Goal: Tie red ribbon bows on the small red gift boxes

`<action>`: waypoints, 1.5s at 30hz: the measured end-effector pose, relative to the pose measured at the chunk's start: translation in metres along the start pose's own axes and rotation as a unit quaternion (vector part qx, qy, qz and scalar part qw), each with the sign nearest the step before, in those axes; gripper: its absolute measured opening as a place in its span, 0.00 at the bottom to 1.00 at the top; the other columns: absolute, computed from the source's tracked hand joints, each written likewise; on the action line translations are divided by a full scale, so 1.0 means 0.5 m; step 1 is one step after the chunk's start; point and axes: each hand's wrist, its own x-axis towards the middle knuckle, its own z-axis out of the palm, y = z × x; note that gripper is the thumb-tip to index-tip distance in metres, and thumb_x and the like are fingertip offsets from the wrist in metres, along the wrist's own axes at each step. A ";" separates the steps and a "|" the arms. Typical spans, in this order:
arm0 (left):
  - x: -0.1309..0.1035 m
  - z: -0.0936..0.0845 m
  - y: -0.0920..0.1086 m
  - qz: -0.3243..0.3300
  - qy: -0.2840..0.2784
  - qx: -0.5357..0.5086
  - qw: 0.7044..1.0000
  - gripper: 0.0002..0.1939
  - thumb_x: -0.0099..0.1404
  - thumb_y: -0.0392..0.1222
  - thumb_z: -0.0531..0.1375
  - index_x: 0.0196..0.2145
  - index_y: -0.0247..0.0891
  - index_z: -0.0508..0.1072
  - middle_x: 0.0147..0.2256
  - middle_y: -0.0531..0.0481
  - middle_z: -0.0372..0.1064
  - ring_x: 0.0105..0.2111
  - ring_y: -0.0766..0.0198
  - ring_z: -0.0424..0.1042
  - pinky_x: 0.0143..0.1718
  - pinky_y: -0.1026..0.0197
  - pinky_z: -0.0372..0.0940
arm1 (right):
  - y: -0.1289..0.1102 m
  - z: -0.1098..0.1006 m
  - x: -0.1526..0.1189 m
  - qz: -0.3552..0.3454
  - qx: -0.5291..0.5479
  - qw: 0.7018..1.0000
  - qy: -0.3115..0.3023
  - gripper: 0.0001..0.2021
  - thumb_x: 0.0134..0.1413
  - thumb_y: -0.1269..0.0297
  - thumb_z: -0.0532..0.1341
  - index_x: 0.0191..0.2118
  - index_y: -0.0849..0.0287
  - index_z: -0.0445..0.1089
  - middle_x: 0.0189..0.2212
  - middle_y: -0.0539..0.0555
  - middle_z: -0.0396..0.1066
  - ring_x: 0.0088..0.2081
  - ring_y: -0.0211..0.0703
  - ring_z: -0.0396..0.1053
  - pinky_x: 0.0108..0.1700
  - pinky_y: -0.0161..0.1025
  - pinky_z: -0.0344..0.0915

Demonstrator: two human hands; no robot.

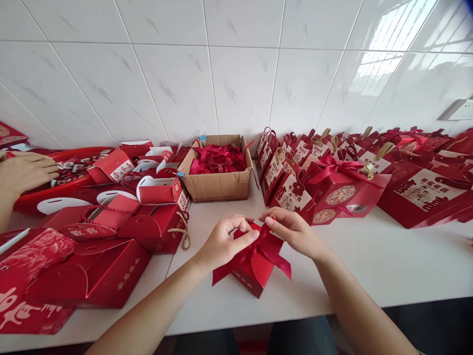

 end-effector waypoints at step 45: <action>0.002 -0.040 -0.019 -0.007 -0.111 -0.163 0.980 0.15 0.64 0.48 0.57 0.25 0.35 0.66 0.59 0.45 0.55 0.53 0.56 0.62 0.50 0.58 0.58 | -0.056 0.029 -0.017 -0.047 -0.180 0.981 -0.049 0.07 0.56 0.60 0.60 0.34 0.55 0.74 0.59 0.58 0.55 0.64 0.54 0.46 0.61 0.55 0.52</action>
